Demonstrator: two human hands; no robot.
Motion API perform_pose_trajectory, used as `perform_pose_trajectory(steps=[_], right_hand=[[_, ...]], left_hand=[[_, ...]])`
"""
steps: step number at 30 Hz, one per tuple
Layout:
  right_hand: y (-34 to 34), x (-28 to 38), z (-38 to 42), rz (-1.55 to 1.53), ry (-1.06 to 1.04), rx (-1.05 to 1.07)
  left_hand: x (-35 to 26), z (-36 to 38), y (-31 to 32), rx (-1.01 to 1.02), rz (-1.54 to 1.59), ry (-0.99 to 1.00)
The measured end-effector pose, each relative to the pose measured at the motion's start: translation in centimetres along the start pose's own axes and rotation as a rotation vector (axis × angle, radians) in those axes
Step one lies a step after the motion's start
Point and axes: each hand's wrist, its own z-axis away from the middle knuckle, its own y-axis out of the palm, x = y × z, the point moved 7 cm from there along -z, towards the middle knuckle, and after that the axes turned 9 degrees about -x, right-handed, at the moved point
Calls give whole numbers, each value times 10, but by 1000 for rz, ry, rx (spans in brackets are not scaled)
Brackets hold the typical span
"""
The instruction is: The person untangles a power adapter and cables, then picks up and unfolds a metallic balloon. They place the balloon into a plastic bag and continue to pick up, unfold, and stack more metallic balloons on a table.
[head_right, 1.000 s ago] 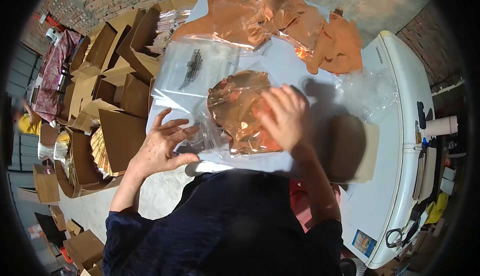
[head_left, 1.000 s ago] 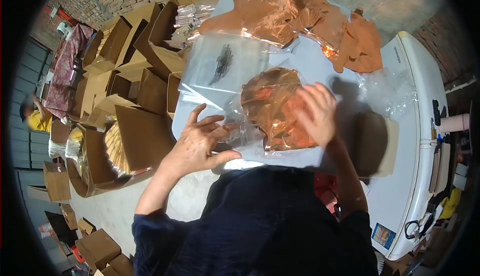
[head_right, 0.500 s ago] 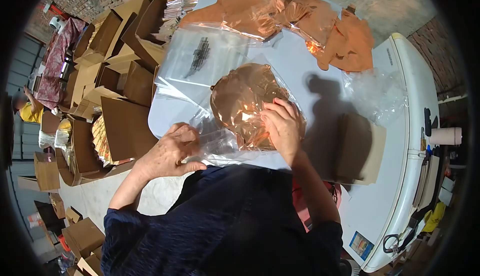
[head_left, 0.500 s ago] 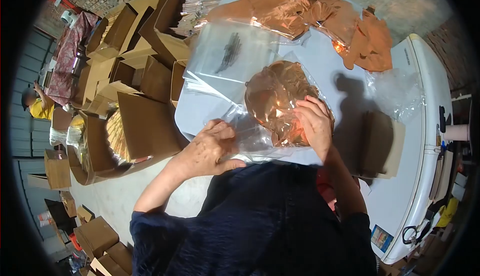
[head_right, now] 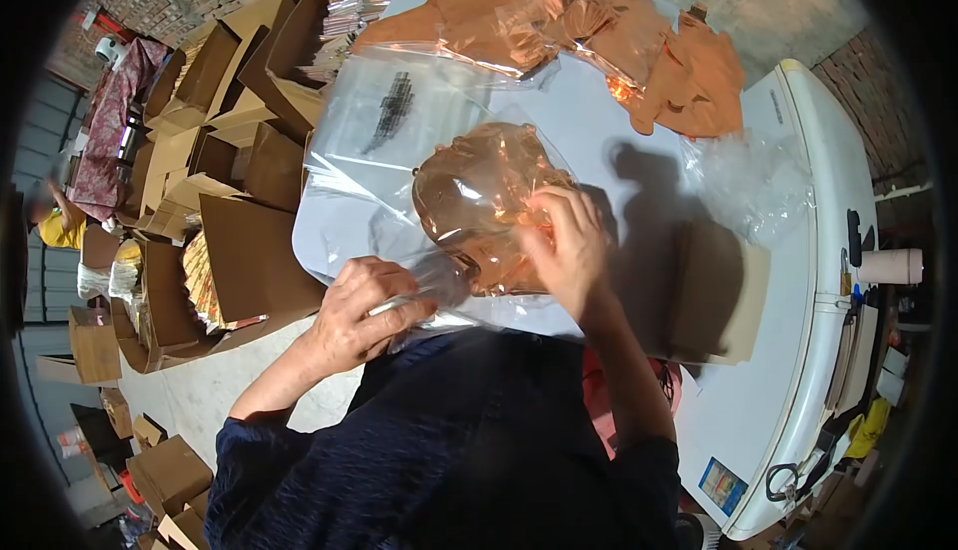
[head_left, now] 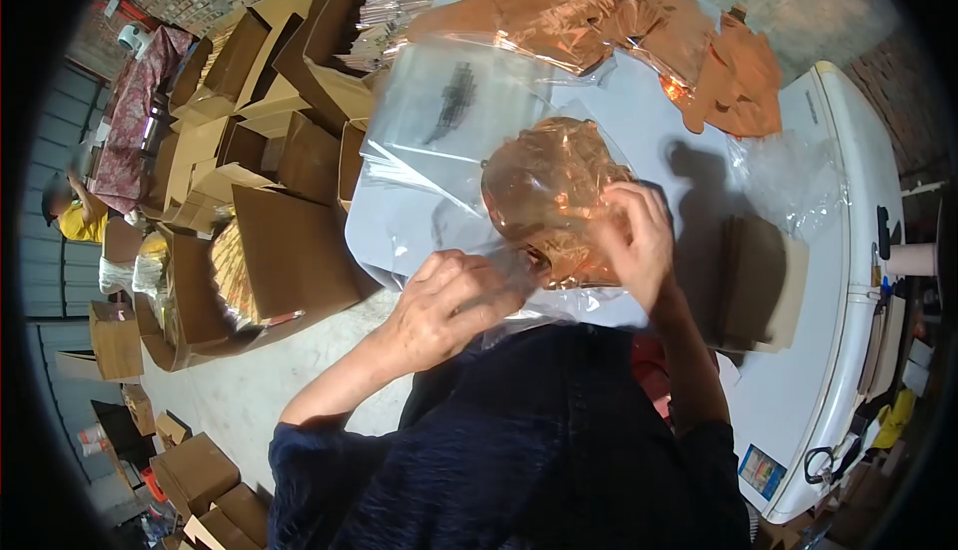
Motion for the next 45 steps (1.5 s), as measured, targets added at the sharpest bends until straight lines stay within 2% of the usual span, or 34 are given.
perform_pose_trajectory(steps=[3, 5, 6, 9, 10, 11, 13, 17, 21, 24, 26, 28, 31, 33, 36, 39, 43, 45], right_hand=[[11, 23, 2, 56, -165, 87], [24, -1, 14, 79, -293, 212], [15, -11, 5, -28, -85, 107], [8, -7, -5, -65, -8, -41], [10, -21, -2, -131, 155, -61], [9, -33, -1, -171, 194, -94], [2, -33, -3, -96, 90, -87], [4, -37, 0, -107, 140, -87], [5, -35, 1, -76, 69, -14], [-2, -29, -8, -35, -44, -80], [-12, -7, -13, -79, -3, -197], [-16, 28, -22, -115, -30, -150], [3, 81, -27, -81, -194, 146], [17, 109, -30, -104, -268, 271], [40, 104, -18, -28, -398, 378], [34, 90, -35, -33, -433, 217], [10, 49, -68, 85, -132, -100], [-7, 38, -76, 32, -164, -163]], left_hand=[[-5, 9, -3, -64, -49, 83], [-10, 17, -4, -92, -73, 142], [-12, 18, -4, -124, -114, 171], [-9, 24, -8, -174, -79, 107], [-8, 29, -12, -175, -113, 106], [-5, 33, -17, -178, -149, 107], [-4, 38, -25, -202, -205, 96], [-3, 46, -29, -170, -207, 44], [13, 53, -27, -102, -189, -72], [22, 51, -34, -88, -192, -102], [17, 45, -32, -90, -171, -77], [10, 40, -24, -69, -152, -34], [3, 32, -21, -82, -158, 48], [-1, 29, -21, -106, -160, 58], [-5, 31, -23, -108, -162, 95], [-11, 30, -21, -54, -130, 124], [-12, 44, -5, 54, 47, 100], [-8, 49, 0, 81, 41, 48]])
